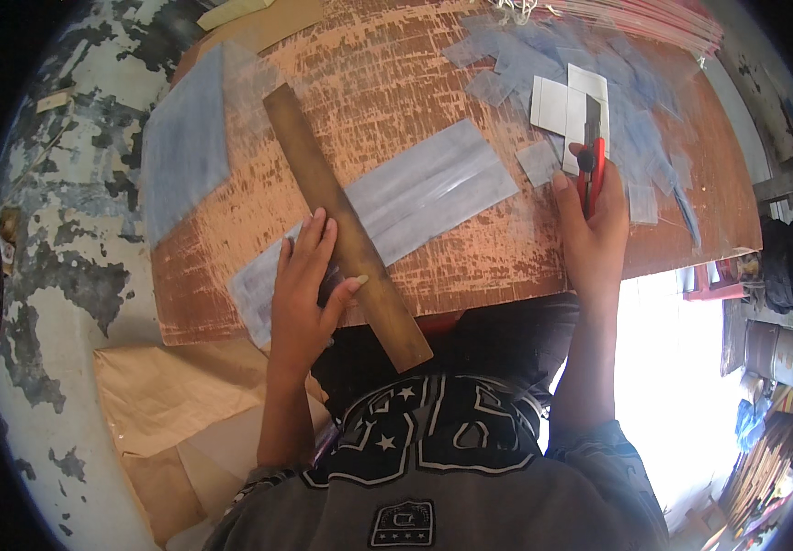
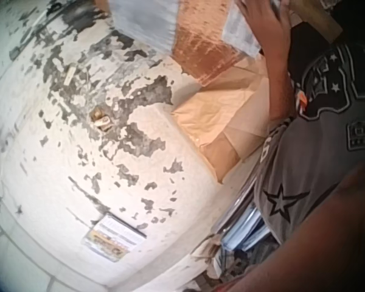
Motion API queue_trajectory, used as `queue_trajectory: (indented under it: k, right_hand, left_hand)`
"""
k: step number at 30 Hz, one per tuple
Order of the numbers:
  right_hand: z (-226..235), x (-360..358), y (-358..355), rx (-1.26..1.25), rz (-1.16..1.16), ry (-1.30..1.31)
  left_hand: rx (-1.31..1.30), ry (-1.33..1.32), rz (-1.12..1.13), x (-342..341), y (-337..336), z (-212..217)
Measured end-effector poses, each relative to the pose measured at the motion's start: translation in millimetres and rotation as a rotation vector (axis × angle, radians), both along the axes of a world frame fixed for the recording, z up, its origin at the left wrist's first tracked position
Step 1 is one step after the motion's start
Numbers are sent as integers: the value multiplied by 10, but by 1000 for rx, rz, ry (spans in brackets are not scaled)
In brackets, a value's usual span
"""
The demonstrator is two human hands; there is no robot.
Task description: The person uses a red utility knife and a wooden ruler to cut translucent plastic sheets on a wooden table. They repeatedly align the ruler, score the material, and separate the cut pieces, stacking them on the table.
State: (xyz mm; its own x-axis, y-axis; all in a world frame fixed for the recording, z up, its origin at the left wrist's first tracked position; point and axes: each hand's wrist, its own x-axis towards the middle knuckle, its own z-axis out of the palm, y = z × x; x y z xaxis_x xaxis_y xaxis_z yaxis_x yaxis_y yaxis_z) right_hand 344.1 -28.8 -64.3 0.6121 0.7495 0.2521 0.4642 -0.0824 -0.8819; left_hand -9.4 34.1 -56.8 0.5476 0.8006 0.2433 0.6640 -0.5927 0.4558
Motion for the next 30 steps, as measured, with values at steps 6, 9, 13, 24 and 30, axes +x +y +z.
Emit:
queue_trajectory:
  k: [6,9,13,24,30]
  right_hand:
    - [19,-3,-4,-11,22,70]
    - [31,-31,0,34,23,74]
    - [26,-4,-16,2,24,29]
    - [26,-27,-5,19,4,69]
    - [38,-33,-10,6,9,96]
  left_hand:
    - [3,-7,2,-8,-1,2]
    - [8,-9,1,2,-3,-2]
    - [11,-8,-6,-1,2,-3]
    - [16,8,-9,4,9,6]
    - [3,8,-3,-2,7,2]
